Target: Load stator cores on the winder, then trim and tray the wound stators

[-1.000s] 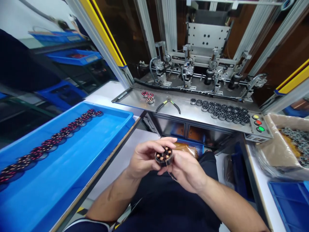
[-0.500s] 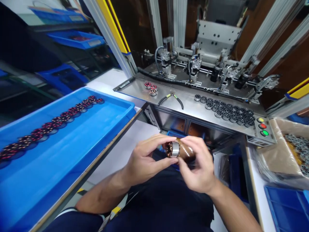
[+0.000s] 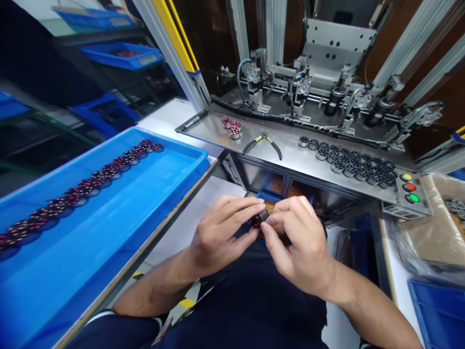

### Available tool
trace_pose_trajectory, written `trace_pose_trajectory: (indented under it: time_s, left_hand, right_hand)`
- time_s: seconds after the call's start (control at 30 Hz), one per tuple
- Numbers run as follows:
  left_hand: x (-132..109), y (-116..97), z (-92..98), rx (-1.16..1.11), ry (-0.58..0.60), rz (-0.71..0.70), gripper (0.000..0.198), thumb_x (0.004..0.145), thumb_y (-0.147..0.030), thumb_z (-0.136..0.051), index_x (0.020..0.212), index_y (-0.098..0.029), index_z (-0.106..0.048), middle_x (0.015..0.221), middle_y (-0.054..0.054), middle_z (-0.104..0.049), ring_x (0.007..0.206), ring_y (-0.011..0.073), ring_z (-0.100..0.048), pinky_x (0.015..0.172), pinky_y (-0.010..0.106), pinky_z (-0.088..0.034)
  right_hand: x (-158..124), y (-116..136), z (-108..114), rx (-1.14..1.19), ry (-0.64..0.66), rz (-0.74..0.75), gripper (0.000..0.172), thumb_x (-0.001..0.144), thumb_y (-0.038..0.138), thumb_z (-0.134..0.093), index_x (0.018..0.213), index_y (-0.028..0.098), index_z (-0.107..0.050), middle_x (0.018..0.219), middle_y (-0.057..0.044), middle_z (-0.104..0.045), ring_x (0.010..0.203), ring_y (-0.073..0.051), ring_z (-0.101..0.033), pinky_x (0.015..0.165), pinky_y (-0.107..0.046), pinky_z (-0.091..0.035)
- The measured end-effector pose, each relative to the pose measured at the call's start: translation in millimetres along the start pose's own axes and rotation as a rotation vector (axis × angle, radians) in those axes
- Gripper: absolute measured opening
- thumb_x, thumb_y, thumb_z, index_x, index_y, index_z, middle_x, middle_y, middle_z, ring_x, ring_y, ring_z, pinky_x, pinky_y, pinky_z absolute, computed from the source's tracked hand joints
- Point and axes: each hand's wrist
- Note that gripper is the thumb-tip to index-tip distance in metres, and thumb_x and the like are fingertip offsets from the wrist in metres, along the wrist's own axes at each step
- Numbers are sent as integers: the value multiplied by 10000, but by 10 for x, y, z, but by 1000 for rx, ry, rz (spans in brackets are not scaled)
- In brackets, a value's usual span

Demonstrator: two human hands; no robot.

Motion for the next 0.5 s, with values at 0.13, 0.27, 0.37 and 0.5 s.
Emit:
trace_pose_trajectory:
  time_s: [0.13, 0.27, 0.37, 0.5]
  left_hand:
    - [-22, 3, 37, -43, 1, 48, 327, 858, -80, -661, 1174, -153, -619, 1051, 124, -766, 912, 202, -726, 825, 325, -619]
    - [-47, -6, 36, 9, -40, 68, 323, 834, -59, -673, 1146, -129, -626, 1023, 126, -764, 930, 205, -739, 870, 308, -622]
    - [-75, 0, 65, 13, -54, 99, 323, 819, -32, -656, 1129, -118, -631, 1028, 130, -762, 943, 202, -742, 887, 300, -621]
    - [-165, 23, 213, 16, -64, 150, 308, 842, -55, -637, 1141, -126, -631, 1065, 127, -759, 997, 203, -739, 917, 313, -620]
  right_hand:
    - [-5, 12, 12, -39, 77, -1, 149, 889, 171, -726, 824, 159, -593, 804, -59, -605, 744, -167, -544, 663, -337, -476]
    - [-56, 39, -123, -35, 51, -35, 123, 894, 67, -672, 833, 159, -618, 792, -55, -607, 746, -163, -551, 667, -332, -477]
    - [-25, 67, -223, 13, 33, -30, 139, 883, 29, -649, 862, 163, -622, 799, -53, -622, 749, -158, -572, 678, -325, -494]
    - [154, 142, -254, 97, 58, 10, 139, 883, 59, -624, 827, 183, -594, 755, -36, -612, 709, -150, -587, 639, -306, -497]
Point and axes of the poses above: each hand's wrist, its own x-axis towards the middle knuckle, its own z-axis out of the back of the hand, y = z × x
